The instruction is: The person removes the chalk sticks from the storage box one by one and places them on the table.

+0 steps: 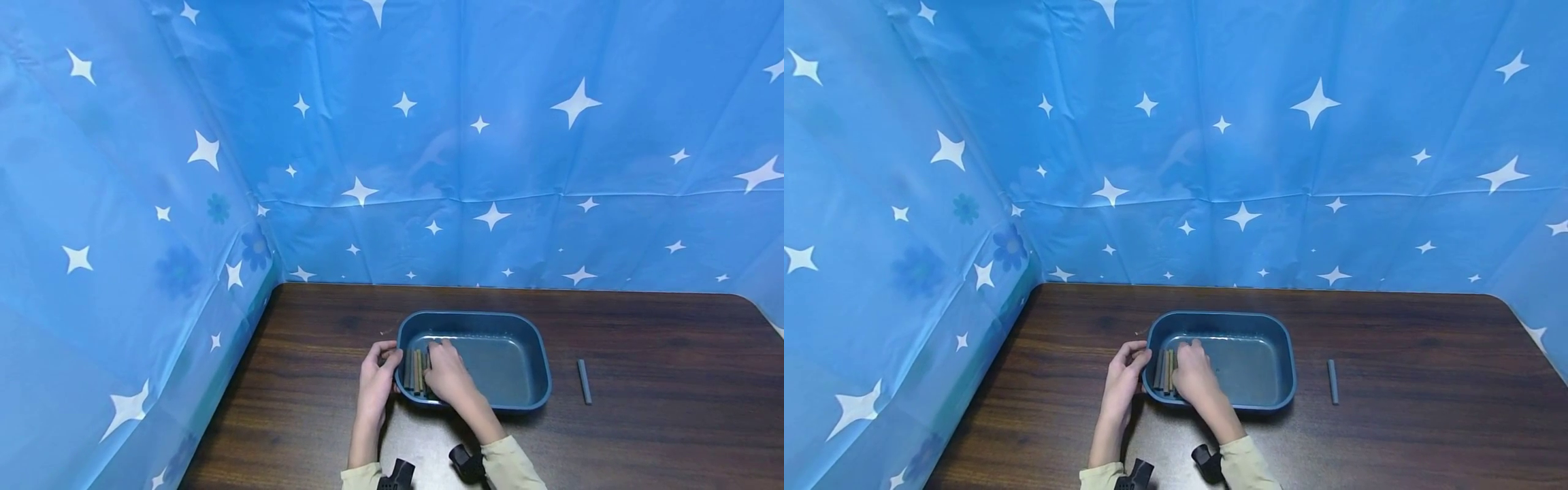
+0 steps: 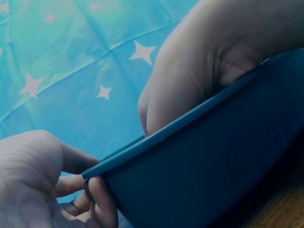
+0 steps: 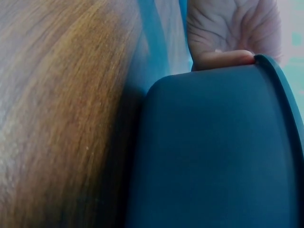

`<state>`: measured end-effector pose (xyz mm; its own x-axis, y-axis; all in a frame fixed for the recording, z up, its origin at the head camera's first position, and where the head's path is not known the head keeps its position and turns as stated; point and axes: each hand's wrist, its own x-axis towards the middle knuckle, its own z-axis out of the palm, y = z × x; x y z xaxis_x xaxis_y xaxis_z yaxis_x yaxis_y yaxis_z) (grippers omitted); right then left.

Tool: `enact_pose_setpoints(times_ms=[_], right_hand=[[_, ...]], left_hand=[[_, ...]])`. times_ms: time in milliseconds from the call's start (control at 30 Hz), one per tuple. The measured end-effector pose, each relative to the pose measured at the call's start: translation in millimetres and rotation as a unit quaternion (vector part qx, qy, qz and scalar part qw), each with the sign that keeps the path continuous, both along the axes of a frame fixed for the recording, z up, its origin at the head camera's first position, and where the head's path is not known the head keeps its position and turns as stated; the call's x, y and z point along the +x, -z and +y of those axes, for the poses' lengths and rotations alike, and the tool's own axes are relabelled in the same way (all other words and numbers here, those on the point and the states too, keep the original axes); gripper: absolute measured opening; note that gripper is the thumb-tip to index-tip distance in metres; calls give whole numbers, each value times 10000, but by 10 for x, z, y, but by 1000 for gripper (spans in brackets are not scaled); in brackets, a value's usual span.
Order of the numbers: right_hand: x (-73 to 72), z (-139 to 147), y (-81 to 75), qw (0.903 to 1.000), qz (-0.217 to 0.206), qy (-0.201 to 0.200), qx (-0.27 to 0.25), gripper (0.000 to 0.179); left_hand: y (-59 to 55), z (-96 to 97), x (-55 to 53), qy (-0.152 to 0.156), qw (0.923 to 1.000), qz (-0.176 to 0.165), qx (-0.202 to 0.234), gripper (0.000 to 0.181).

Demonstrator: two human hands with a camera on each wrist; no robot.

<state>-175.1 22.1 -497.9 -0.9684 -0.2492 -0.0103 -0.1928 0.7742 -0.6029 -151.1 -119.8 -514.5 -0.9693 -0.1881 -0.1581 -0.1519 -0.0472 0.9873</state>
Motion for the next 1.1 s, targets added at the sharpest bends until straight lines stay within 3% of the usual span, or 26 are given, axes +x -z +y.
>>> enact_pose_setpoints(times_ms=[233, 333, 467, 633, 833, 1100], right_hand=[[-12, 57, -17, 9995, 166, -109, -264, 9], [-13, 70, -19, 9989, 60, -101, -463, 13], [-22, 89, -17, 9981, -16, 0, -618, 32], [-15, 140, -41, 9948, -21, 111, -1011, 36], [58, 261, -80, 9843, -105, 197, -1753, 37], [122, 506, -168, 9642, -514, 439, -2565, 38]], left_hand=[[52, -1, -15, -23, 9999, 31, 98, 34], [52, 2, -14, -16, 9999, 31, 136, 34], [42, 6, -12, -32, 9998, 32, 179, 34], [34, 10, -8, -40, 9998, 52, 195, 34], [37, 23, -3, -63, 9997, 85, 208, 34], [25, 19, -2, -73, 9997, 54, 212, 34]])
